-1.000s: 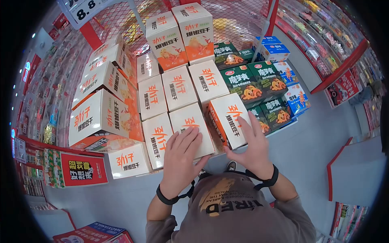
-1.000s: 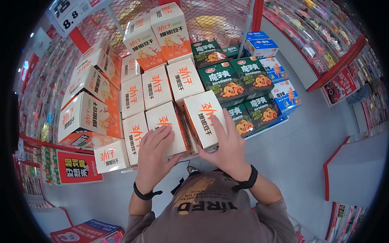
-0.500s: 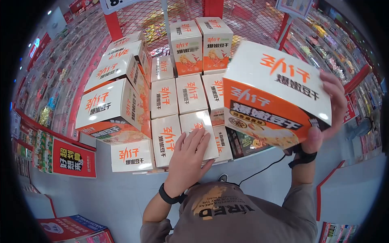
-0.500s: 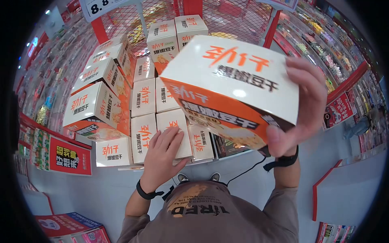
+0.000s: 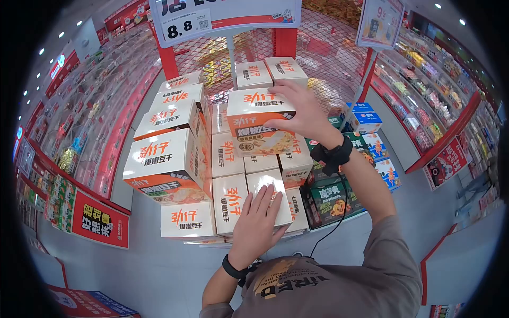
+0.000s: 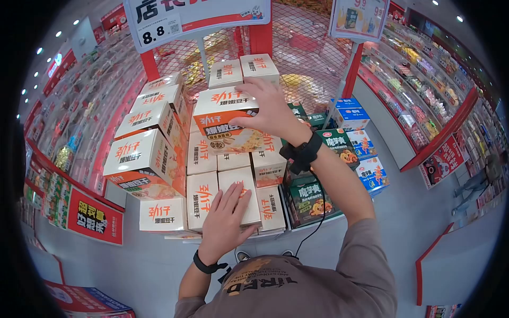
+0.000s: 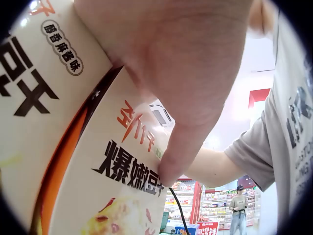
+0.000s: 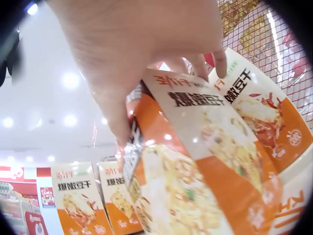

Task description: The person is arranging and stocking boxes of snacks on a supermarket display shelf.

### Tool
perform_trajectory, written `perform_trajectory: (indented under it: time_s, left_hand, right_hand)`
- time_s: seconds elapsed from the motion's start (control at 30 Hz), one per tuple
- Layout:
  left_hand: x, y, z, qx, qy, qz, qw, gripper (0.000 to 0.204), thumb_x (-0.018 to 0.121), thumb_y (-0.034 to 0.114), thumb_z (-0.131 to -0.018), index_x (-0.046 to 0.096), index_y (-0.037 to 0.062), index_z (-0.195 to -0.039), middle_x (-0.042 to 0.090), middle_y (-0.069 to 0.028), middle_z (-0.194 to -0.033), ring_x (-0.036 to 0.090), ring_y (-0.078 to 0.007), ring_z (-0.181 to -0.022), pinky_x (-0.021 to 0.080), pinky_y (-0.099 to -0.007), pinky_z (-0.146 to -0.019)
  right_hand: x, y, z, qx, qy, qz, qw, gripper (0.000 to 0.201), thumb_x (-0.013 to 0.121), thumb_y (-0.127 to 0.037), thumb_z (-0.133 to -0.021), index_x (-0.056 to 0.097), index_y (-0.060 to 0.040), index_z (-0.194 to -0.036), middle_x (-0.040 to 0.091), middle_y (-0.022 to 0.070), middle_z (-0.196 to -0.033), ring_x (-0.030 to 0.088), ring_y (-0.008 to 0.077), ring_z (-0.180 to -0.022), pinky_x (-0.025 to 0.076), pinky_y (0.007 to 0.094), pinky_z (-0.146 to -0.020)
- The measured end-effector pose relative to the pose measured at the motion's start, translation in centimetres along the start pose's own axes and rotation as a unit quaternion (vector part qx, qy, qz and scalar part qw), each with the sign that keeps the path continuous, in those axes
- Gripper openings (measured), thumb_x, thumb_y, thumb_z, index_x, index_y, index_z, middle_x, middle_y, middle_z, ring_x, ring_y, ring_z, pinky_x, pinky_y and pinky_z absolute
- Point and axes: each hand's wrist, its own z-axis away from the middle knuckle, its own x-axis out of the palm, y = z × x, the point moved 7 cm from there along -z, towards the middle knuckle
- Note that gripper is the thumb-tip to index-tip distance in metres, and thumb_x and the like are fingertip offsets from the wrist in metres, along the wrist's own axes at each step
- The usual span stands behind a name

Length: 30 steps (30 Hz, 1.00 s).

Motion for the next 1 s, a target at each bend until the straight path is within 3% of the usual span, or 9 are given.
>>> perform_trajectory:
  time_s: [0.07,0.27,0.47,0.6,0.8,1.0]
  left_hand:
    - [0.0,0.0,0.0,0.004,0.002,-0.006,1.0,0.08,0.077,0.037,-0.073,0.045,0.0023,-0.138,0.04,-0.019,-0.145,0.037,-0.0319,-0.136,0.03,-0.0477,-0.112]
    - [0.0,0.1,-0.1,0.001,-0.002,-0.006,1.0,0.079,0.077,0.037,-0.073,0.046,0.0017,-0.136,0.041,-0.0193,-0.145,0.037,-0.0317,-0.136,0.03,-0.048,-0.111]
    - [0.0,0.2,-0.1,-0.001,0.005,-0.009,1.0,0.079,0.078,0.036,-0.071,0.047,0.0018,-0.136,0.042,-0.0189,-0.144,0.038,-0.0313,-0.136,0.03,-0.0482,-0.111]
    - [-0.2,0.2,0.0,0.0,0.007,-0.003,1.0,0.08,0.079,0.035,-0.071,0.047,0.0019,-0.136,0.042,-0.0185,-0.144,0.038,-0.0308,-0.136,0.03,-0.0481,-0.111]
    - [-0.1,0.2,0.0,-0.002,0.002,-0.004,1.0,0.081,0.079,0.035,-0.07,0.046,0.0023,-0.137,0.041,-0.0184,-0.145,0.037,-0.0308,-0.137,0.03,-0.0482,-0.111]
    - [-0.1,0.2,-0.3,-0.004,-0.004,-0.005,1.0,0.081,0.079,0.035,-0.071,0.046,0.0025,-0.137,0.04,-0.0185,-0.145,0.037,-0.0313,-0.137,0.03,-0.0489,-0.111]
  right_hand:
    - [-0.3,-0.9,0.1,0.012,-0.042,0.059,0.997,0.073,0.082,-0.043,-0.065,0.058,-0.0098,-0.124,0.053,0.0137,-0.131,0.049,0.033,-0.121,0.033,0.0466,-0.104]
    - [-1.9,0.3,-0.1,0.03,-0.115,-0.075,0.99,0.083,0.088,-0.029,-0.057,0.055,-0.0128,-0.131,0.051,0.0131,-0.136,0.046,0.0332,-0.125,0.034,0.0449,-0.108]
    - [-2.2,0.5,0.2,-0.055,-0.084,0.082,0.992,0.08,0.088,-0.026,-0.058,0.057,-0.0165,-0.131,0.048,0.0107,-0.138,0.039,0.0316,-0.129,0.035,0.0452,-0.107]
    - [-2.2,1.8,-0.1,-0.006,-0.116,0.012,0.993,0.079,0.087,-0.027,-0.058,0.058,-0.018,-0.13,0.05,0.0098,-0.137,0.038,0.0318,-0.126,0.031,0.0449,-0.107]
    - [-2.3,1.4,0.2,-0.027,-0.069,0.034,0.997,0.075,0.087,-0.026,-0.059,0.06,-0.0172,-0.128,0.053,0.0087,-0.133,0.039,0.0313,-0.125,0.032,0.0445,-0.106]
    - [-3.0,0.0,0.3,-0.047,-0.082,0.029,0.995,0.07,0.086,-0.028,-0.06,0.062,-0.0142,-0.124,0.053,0.0074,-0.132,0.04,0.0297,-0.123,0.032,0.043,-0.106]
